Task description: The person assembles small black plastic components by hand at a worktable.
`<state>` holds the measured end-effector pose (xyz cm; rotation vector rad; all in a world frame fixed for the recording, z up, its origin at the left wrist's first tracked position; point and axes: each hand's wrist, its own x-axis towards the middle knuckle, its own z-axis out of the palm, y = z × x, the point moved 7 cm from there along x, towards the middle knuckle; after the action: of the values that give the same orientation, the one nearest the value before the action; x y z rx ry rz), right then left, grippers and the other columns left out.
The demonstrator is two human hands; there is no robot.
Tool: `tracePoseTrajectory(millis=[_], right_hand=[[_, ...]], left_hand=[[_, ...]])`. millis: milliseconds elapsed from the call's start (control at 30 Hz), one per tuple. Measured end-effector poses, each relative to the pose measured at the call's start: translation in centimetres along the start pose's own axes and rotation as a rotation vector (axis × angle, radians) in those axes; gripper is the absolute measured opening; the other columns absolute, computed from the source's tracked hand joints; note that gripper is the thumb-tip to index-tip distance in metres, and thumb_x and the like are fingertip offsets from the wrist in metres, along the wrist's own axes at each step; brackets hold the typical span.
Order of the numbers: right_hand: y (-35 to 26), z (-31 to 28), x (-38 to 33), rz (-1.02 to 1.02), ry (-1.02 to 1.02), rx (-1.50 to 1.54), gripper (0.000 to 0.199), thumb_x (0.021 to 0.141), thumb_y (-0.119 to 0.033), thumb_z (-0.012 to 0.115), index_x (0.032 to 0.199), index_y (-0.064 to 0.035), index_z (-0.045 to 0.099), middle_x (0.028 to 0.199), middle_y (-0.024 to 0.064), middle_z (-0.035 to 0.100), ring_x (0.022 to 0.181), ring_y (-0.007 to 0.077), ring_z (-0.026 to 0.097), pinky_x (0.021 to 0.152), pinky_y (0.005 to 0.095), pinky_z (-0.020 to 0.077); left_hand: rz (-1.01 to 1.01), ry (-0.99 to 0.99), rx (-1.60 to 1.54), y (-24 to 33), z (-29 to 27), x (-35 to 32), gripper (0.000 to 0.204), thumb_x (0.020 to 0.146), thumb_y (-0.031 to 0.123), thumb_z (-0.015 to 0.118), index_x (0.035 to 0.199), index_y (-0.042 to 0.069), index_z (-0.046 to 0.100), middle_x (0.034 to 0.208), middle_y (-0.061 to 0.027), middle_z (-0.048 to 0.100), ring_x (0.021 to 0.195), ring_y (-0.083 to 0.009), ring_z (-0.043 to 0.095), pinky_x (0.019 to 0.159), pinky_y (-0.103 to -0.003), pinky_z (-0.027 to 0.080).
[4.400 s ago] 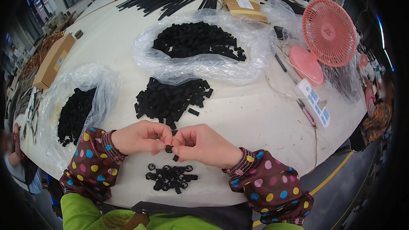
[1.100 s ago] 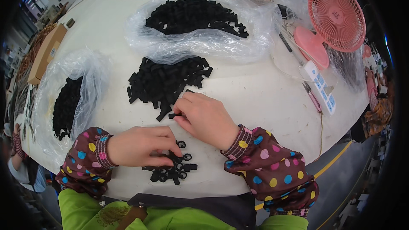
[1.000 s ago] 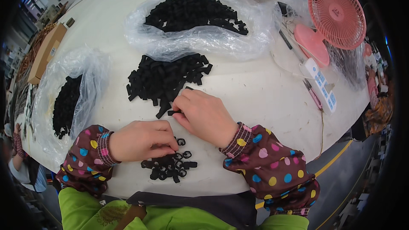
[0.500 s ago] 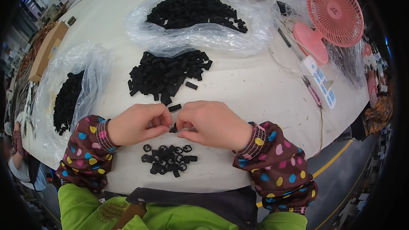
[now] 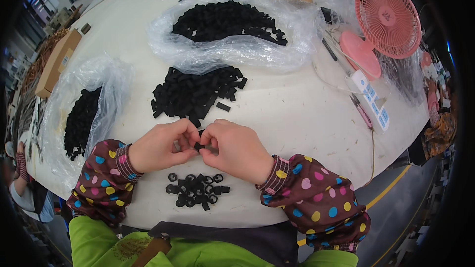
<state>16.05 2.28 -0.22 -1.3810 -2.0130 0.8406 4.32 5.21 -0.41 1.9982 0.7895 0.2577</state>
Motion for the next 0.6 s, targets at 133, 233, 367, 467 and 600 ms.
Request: tracePoseTrajectory(millis=[133, 233, 367, 467, 600], right_hand=[[1.7, -0.3, 0.2, 0.167, 0.044, 0.397, 0.013, 0.075, -0.013, 0.067, 0.081, -0.0041, 0.06, 0.069, 0.0002, 0.055, 0.058, 0.0095, 0.052, 0.055, 0.0241, 0.0437], [1.8, -0.1, 0.3, 0.292, -0.017, 0.583, 0.014, 0.078, -0.011, 0.069, 0.083, -0.0025, 0.059, 0.071, -0.0061, 0.049, 0.061, 0.0002, 0.045, 0.053, 0.0154, 0.0379], [0.5, -0.5, -0.2, 0.159, 0.118, 0.424, 0.014, 0.076, -0.01, 0.07, 0.082, -0.0032, 0.06, 0.07, -0.0024, 0.052, 0.058, 0.0048, 0.048, 0.053, 0.0193, 0.041], [-0.8, -1.1, -0.5, 0.007, 0.231, 0.309, 0.012, 0.075, -0.009, 0.069, 0.081, -0.0044, 0.06, 0.069, 0.0009, 0.053, 0.057, 0.0091, 0.052, 0.052, 0.0221, 0.0431], [-1.7, -1.7, -0.3, -0.104, 0.216, 0.183, 0.008, 0.076, -0.009, 0.067, 0.079, -0.0061, 0.06, 0.07, 0.0029, 0.054, 0.059, 0.0144, 0.056, 0.053, 0.0254, 0.0444]], left_hand=[[-0.021, 0.144, -0.237, -0.6, -0.4, 0.1, 0.02, 0.079, 0.006, 0.063, 0.096, 0.002, 0.051, 0.083, -0.0032, 0.059, 0.073, -0.0096, 0.059, 0.064, -0.023, 0.05], [-0.013, 0.187, -0.451, -1.0, -0.8, 0.2, 0.019, 0.081, 0.005, 0.062, 0.097, 0.001, 0.053, 0.083, -0.0013, 0.058, 0.077, -0.007, 0.058, 0.068, -0.021, 0.05], [-0.049, 0.216, -0.5, -0.9, -1.0, -0.1, 0.015, 0.08, 0.003, 0.062, 0.093, 0.0, 0.055, 0.085, -0.0025, 0.059, 0.078, -0.0072, 0.059, 0.071, -0.021, 0.05], [0.073, 0.322, -0.352, 0.3, -1.6, -0.4, 0.012, 0.078, 0.001, 0.062, 0.089, 0.001, 0.056, 0.085, -0.0031, 0.059, 0.078, -0.0081, 0.059, 0.069, -0.022, 0.05], [0.357, 0.51, 0.254, 3.2, -2.5, -1.3, 0.011, 0.073, -0.003, 0.063, 0.082, 0.002, 0.057, 0.081, -0.0048, 0.06, 0.074, -0.0112, 0.06, 0.064, -0.024, 0.05]])
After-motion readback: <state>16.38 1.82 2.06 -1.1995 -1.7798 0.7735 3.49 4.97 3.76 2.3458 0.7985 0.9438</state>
